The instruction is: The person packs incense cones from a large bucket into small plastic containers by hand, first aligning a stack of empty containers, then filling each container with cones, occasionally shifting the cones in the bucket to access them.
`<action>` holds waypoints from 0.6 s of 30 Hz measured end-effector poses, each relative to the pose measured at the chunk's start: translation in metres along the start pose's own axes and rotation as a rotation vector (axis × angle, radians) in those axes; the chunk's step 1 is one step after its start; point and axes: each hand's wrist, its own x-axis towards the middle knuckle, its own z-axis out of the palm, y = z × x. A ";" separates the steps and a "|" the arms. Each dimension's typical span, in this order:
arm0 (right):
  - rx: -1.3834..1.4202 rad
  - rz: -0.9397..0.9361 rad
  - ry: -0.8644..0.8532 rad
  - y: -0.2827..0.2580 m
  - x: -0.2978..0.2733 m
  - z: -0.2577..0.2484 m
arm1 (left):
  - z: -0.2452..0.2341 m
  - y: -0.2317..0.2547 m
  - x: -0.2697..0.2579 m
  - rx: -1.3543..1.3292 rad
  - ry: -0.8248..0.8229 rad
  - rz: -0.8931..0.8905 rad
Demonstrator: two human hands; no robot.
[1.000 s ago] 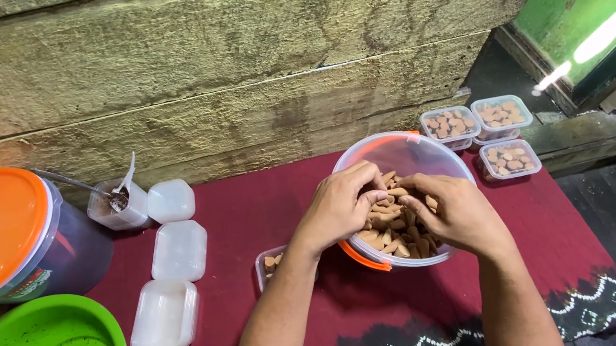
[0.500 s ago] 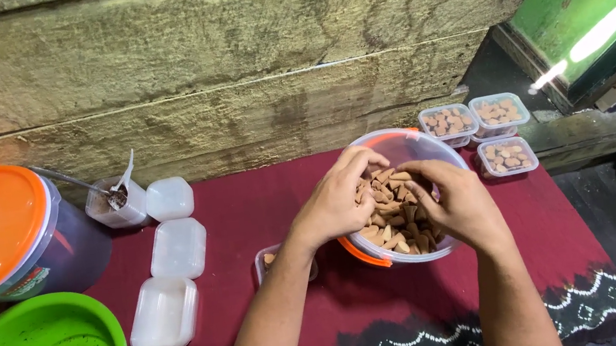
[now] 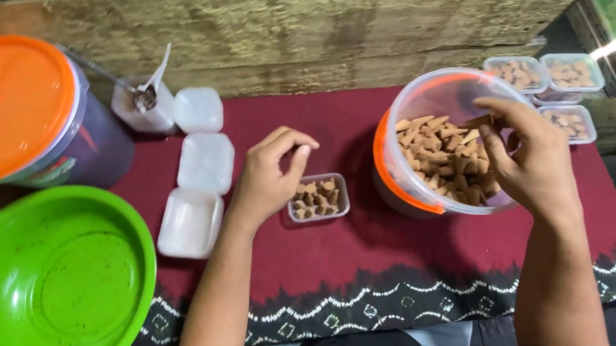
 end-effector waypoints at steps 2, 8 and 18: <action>-0.015 -0.028 0.035 -0.009 -0.006 0.010 | -0.004 -0.014 -0.020 0.014 0.041 -0.044; -0.045 -0.200 0.120 -0.063 -0.023 0.040 | 0.003 -0.054 -0.062 -0.073 0.146 -0.168; 0.089 -0.329 -0.145 -0.083 -0.052 0.171 | -0.015 -0.059 -0.080 -0.012 -0.459 -0.311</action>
